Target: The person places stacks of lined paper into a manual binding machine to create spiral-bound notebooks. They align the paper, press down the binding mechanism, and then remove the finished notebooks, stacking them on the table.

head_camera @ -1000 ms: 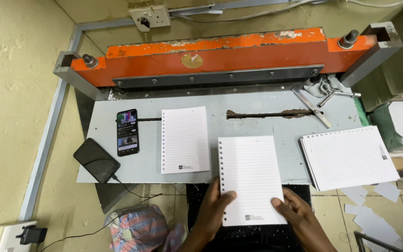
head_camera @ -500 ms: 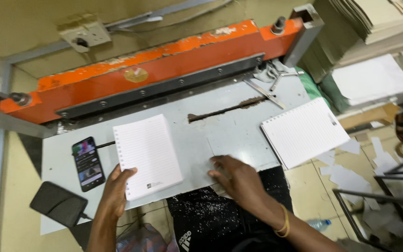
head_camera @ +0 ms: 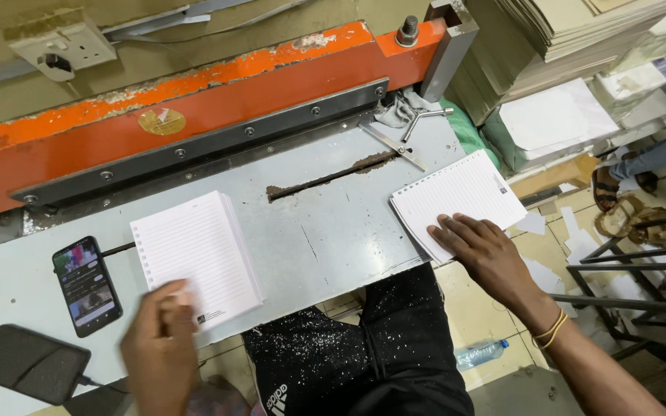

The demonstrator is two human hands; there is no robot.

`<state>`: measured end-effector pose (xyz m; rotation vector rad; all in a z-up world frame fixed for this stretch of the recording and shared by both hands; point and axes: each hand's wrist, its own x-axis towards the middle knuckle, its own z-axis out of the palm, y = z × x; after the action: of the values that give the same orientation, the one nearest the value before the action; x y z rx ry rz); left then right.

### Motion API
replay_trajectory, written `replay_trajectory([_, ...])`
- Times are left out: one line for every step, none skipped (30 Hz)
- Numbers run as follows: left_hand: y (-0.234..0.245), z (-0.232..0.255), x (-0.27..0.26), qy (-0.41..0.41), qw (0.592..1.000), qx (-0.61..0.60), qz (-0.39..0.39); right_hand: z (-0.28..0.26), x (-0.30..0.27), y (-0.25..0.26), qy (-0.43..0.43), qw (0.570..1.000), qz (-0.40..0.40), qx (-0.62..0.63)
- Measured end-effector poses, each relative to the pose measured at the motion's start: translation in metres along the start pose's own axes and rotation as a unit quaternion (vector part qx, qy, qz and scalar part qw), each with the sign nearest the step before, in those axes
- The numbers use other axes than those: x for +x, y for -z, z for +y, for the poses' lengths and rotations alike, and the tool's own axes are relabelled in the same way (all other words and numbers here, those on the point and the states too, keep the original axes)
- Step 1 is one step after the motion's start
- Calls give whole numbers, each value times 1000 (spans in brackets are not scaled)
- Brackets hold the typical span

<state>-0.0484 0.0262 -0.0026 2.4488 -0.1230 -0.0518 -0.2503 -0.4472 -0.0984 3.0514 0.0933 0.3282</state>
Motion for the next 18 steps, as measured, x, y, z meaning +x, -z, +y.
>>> replay_trajectory([-11,19,-14,72,980,-158,-98,4,0,4,18,1000,1,17])
replay_trajectory([-32,39,-28,70,980,-159,-97,9,-1,0,18,1000,3,15])
replay_trajectory([-52,58,-42,136,920,-283,-235,13,-3,-4,27,1000,-14,3])
replay_trajectory([-74,79,-55,195,820,-399,-360,20,-1,-6,37,999,-29,-12])
replay_trajectory([-97,84,-55,190,821,-402,-358,3,8,10,39,999,-25,-17])
replay_trajectory([-119,90,-58,166,761,-452,-435,-15,15,25,56,998,-3,2])
replay_trajectory([-142,95,-60,138,692,-496,-507,-33,22,40,74,997,20,21])
replay_trajectory([-151,101,-52,138,693,-498,-504,-57,20,36,78,997,21,21])
replay_trajectory([-160,107,-43,225,677,-544,-442,-82,18,32,105,994,8,18])
replay_trajectory([-169,113,-33,307,653,-584,-373,-105,18,28,133,991,-1,14])
replay_trajectory([-169,104,-34,304,654,-587,-368,-113,23,40,138,990,2,14])
replay_trajectory([-169,94,-31,259,757,-492,-342,-122,32,50,107,986,-32,122])
replay_trajectory([-169,84,-28,211,843,-386,-308,-130,41,61,77,968,-66,229])
replay_trajectory([-157,80,-25,209,848,-380,-303,-115,51,58,78,967,-59,235])
replay_trajectory([-146,76,-21,153,857,-393,-295,-101,61,54,-111,957,-14,267])
replay_trajectory([-137,73,-21,99,861,-406,-289,-85,67,52,-297,910,26,286])
replay_trajectory([-125,76,-21,99,863,-402,-288,-78,78,59,-298,909,27,291])
replay_trajectory([-114,82,-17,38,879,-387,-275,-68,91,68,-349,826,-44,440])
